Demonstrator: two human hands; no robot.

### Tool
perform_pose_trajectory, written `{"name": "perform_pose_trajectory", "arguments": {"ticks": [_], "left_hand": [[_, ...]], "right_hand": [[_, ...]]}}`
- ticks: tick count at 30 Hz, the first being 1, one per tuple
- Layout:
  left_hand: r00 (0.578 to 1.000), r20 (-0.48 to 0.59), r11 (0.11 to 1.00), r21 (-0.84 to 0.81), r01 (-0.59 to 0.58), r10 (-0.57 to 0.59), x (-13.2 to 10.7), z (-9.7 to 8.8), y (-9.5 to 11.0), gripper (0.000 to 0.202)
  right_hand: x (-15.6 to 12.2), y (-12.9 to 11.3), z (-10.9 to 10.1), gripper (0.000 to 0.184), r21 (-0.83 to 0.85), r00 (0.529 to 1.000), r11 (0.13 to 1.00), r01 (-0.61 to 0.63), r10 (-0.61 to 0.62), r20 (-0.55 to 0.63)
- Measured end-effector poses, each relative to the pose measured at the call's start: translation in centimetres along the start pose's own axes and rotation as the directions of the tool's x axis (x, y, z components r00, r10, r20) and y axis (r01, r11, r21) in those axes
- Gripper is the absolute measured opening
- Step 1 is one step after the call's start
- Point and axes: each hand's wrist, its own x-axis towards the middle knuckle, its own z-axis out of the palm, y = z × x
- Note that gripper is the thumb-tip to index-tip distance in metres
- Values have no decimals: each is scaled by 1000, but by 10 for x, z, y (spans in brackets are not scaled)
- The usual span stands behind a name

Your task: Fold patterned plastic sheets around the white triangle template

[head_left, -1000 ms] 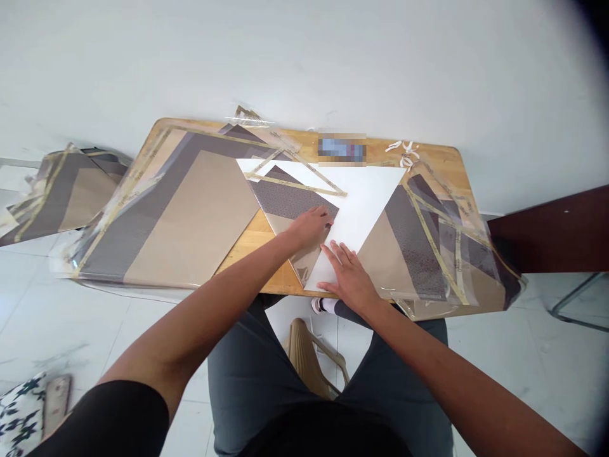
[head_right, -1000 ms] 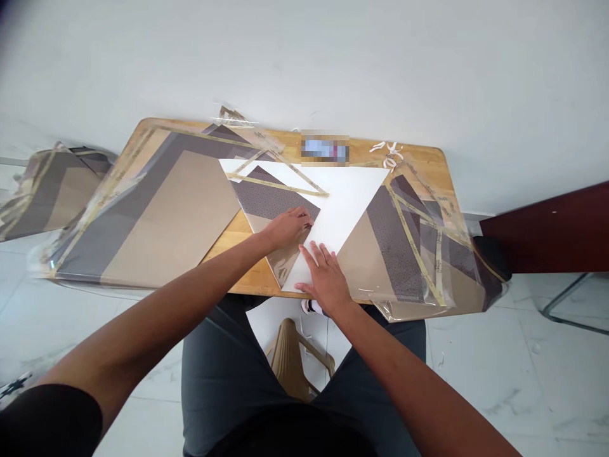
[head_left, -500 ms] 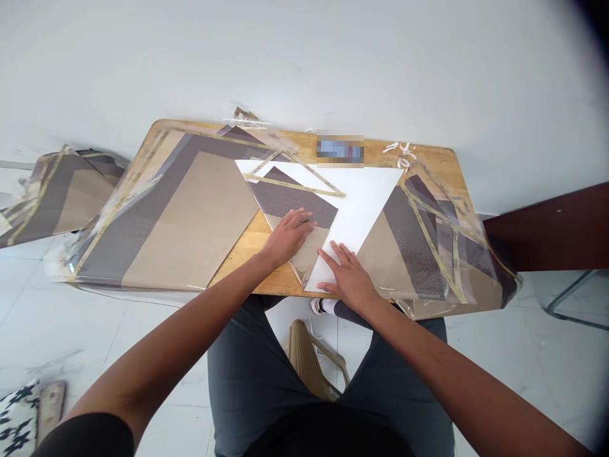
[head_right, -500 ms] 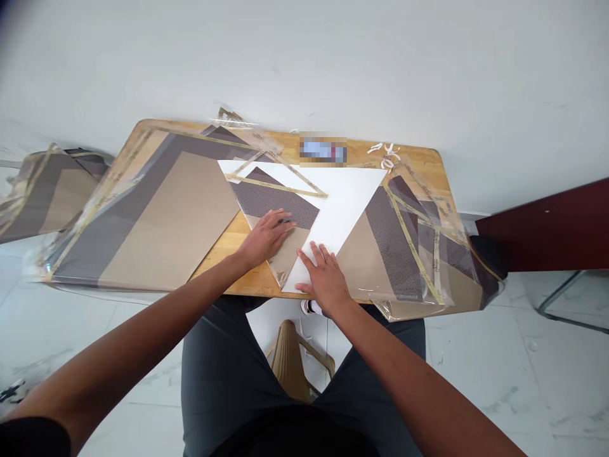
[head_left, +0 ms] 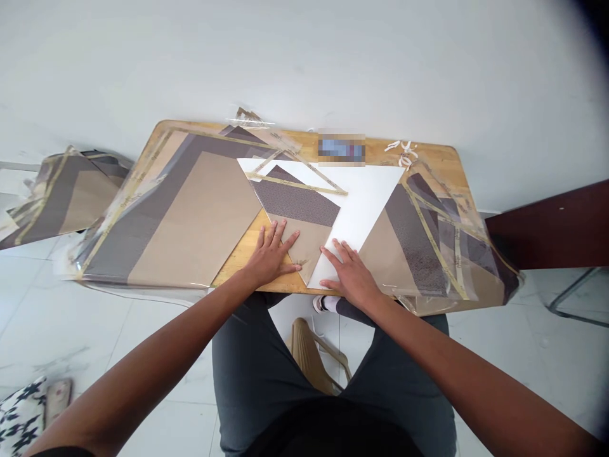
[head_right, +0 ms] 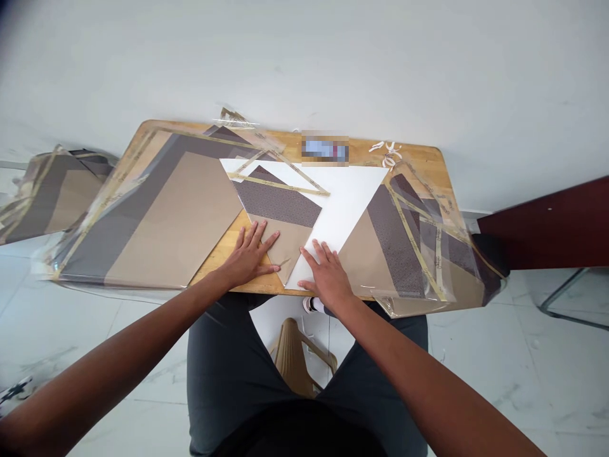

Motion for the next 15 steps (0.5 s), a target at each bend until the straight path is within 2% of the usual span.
{"name": "perform_pose_trajectory", "arguments": {"ticks": [4, 6, 8, 12, 15], "left_hand": [[1000, 7, 1000, 22, 19, -20, 3, 0, 6, 113], [1000, -25, 1000, 17, -7, 7, 2, -2, 10, 110], [995, -61, 997, -16, -78, 77, -1, -5, 16, 94], [981, -77, 967, -168, -191, 181, -11, -4, 28, 50], [976, -70, 944, -248, -219, 208, -17, 0, 32, 48]], "right_hand": [[1, -1, 0, 90, -7, 1000, 1000, -11, 12, 15], [2, -2, -1, 90, -10, 999, 1000, -22, 23, 29], [3, -3, -2, 91, -8, 999, 1000, -30, 30, 37], [2, -4, -4, 91, -5, 999, 1000, -26, 26, 32], [1, -5, -8, 92, -7, 999, 1000, -25, 25, 36]]}}
